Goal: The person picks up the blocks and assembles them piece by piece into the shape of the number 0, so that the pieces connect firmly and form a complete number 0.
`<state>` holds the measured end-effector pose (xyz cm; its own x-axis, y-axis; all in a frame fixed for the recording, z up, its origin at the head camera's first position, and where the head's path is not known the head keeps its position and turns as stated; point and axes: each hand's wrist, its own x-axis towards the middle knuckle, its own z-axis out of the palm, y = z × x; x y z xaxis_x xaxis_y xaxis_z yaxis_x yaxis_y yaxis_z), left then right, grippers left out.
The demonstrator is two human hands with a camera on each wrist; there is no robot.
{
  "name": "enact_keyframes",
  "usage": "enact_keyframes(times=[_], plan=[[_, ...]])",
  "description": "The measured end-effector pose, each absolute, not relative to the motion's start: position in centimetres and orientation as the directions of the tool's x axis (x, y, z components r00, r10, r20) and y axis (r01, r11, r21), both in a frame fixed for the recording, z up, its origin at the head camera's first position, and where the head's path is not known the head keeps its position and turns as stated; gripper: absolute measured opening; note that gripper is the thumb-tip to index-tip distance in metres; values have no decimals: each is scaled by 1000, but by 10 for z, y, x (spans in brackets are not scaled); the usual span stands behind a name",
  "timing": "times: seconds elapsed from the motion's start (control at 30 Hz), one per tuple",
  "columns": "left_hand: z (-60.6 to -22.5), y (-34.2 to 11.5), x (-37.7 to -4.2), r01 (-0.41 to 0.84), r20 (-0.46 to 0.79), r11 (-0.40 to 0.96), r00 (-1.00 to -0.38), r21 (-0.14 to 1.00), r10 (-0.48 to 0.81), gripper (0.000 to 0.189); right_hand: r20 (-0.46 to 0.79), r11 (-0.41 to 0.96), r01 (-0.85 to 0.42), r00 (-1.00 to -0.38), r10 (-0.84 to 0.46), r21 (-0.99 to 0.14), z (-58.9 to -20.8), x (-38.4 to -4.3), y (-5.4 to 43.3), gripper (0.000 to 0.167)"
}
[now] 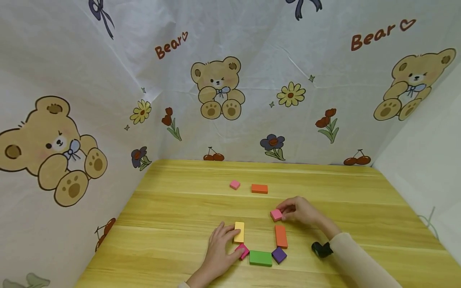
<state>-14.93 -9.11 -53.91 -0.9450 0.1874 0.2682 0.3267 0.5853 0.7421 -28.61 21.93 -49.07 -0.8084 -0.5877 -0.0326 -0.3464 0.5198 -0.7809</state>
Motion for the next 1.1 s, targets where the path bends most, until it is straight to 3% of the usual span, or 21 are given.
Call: enact_keyframes(times=[1.1], plan=[[-539, -91, -149, 324, 263, 575, -946, 751, 189, 47, -37, 497, -400, -749, -661, -770, -493, -281, 217, 28]])
